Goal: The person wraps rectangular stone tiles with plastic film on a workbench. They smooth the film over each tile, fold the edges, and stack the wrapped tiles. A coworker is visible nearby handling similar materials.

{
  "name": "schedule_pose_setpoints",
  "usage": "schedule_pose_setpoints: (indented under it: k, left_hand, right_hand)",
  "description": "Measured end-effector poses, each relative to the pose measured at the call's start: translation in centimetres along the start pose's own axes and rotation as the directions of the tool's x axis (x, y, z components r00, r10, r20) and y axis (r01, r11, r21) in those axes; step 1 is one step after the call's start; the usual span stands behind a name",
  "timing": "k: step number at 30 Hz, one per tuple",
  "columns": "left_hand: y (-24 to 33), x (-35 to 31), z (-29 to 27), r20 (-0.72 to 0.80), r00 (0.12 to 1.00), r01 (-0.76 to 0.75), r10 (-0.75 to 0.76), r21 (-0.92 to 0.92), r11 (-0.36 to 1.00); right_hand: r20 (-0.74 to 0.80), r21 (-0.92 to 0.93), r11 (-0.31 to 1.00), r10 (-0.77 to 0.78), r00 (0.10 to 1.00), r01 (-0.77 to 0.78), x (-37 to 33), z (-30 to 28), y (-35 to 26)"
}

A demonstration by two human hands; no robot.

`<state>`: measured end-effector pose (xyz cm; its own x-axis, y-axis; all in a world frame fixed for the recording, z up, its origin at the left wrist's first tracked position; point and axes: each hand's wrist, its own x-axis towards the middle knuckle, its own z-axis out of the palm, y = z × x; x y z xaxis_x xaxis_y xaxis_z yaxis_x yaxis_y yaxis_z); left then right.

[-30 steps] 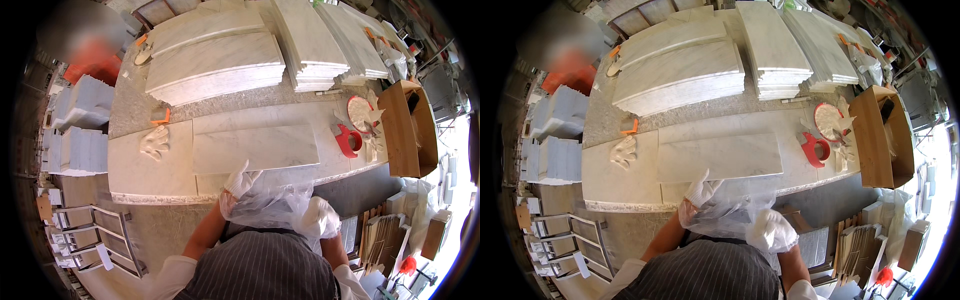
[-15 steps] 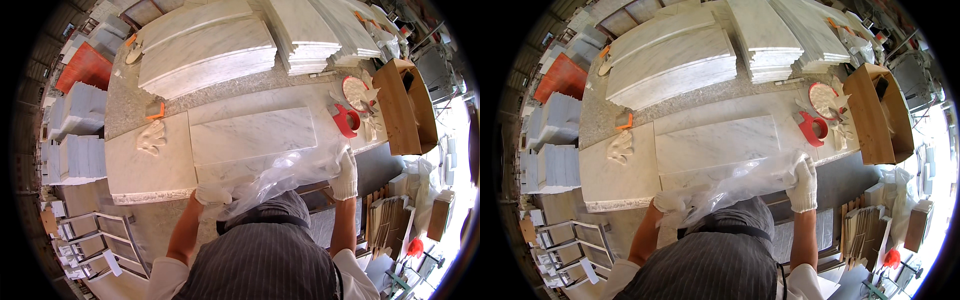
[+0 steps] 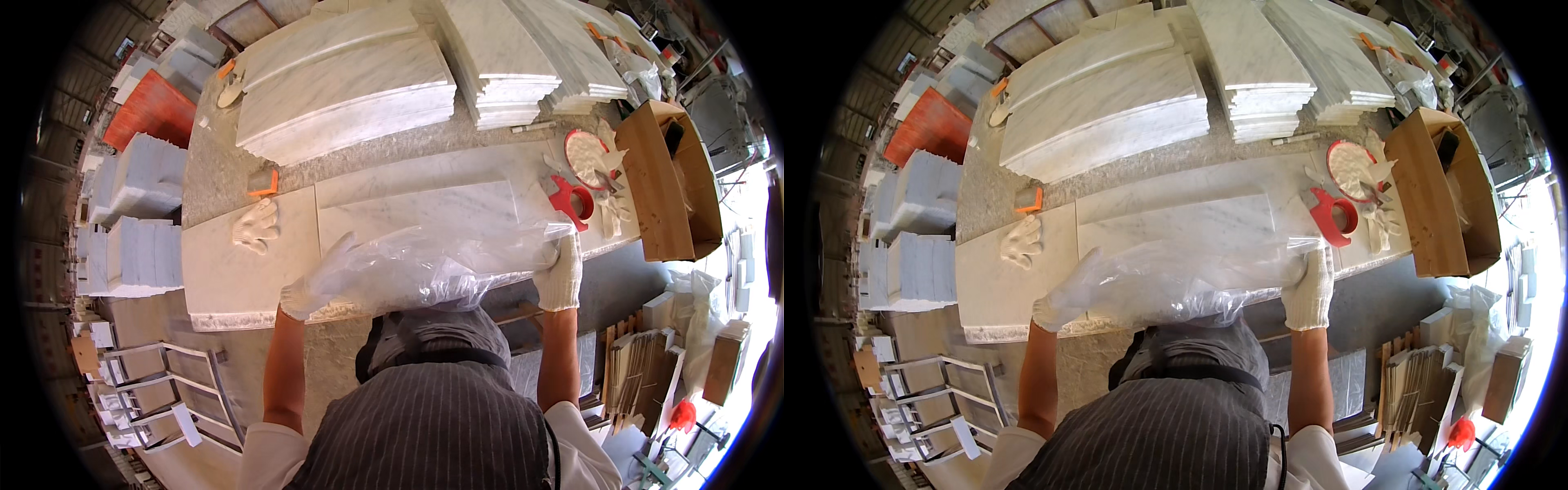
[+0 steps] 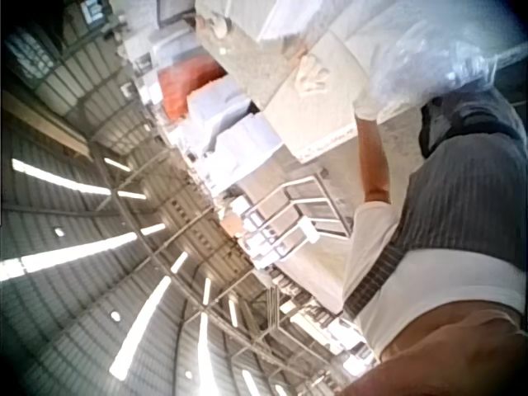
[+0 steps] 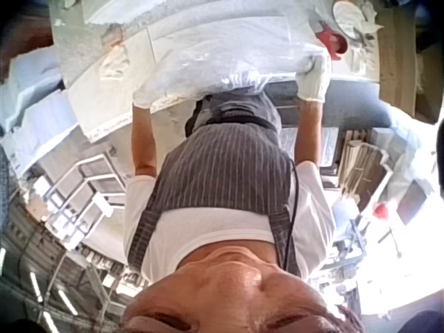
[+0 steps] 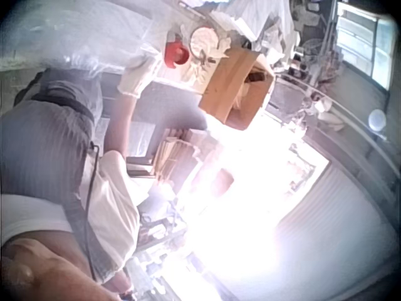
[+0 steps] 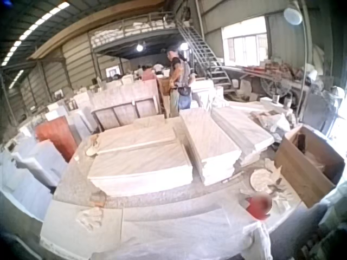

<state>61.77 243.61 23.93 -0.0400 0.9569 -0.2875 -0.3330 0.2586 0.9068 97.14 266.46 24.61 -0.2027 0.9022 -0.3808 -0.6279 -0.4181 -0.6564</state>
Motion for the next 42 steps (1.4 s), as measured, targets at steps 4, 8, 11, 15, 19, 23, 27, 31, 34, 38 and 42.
schedule_pose_setpoints:
  k: [4,8,11,15,19,23,27,31,34,38,42]
  left_hand:
    - [-0.3,1.7,2.0,0.012,0.998,-0.067,0.066,0.252,0.965]
    - [-1.1,5.1,3.4,-0.351,0.913,0.268,-0.207,0.135,0.954]
    - [-2.8,8.0,1.5,-0.604,0.770,0.198,-0.204,-0.078,0.977]
    - [-6.1,8.8,-3.0,-0.650,0.722,0.260,-0.238,-0.065,0.964]
    - [-7.2,8.2,-2.7,-0.772,0.604,0.301,-0.198,-0.009,0.953]
    - [-5.9,9.0,-1.2,-0.773,0.604,0.357,-0.196,0.042,0.933]
    - [-6.5,8.6,-2.8,-0.789,0.599,0.367,-0.139,0.116,0.923]
    - [-7.8,6.9,-6.9,-0.845,0.523,0.366,-0.116,0.099,0.925]
    - [-6.5,7.9,-5.4,-0.835,0.546,0.397,-0.077,0.177,0.901]
    - [-9.3,8.0,-6.6,-0.872,0.410,0.364,0.267,0.425,0.829]
    - [-4.2,9.5,0.5,-0.377,0.448,0.433,0.811,0.885,0.172]
  right_hand:
    - [0.084,0.008,1.000,-0.005,0.996,0.004,1.7,-1.5,0.0]
    - [0.115,0.112,0.993,0.013,0.993,-0.026,5.7,-3.4,0.8]
    - [-0.086,-0.099,0.994,-0.054,0.995,0.046,9.1,-1.4,0.9]
    - [-0.054,-0.686,0.700,-0.322,0.945,0.199,10.4,-3.4,3.3]
    - [0.264,-0.963,-0.002,-0.212,0.941,0.269,3.6,-4.5,7.1]
    - [0.349,-0.919,-0.224,-0.073,0.934,0.325,-0.3,-2.6,10.7]
    - [0.101,-0.995,0.018,0.075,0.992,0.099,1.0,-4.1,10.9]
    - [-0.196,-0.847,0.483,0.101,0.975,-0.220,1.9,-8.6,8.8]
    - [-0.265,-0.811,0.504,0.136,0.955,-0.297,-0.8,-11.9,9.6]
    - [-0.343,-0.776,0.483,0.216,0.914,-0.405,-4.1,-11.6,10.3]
    - [-0.345,-0.790,0.475,0.178,0.922,-0.388,-5.9,-12.0,11.4]
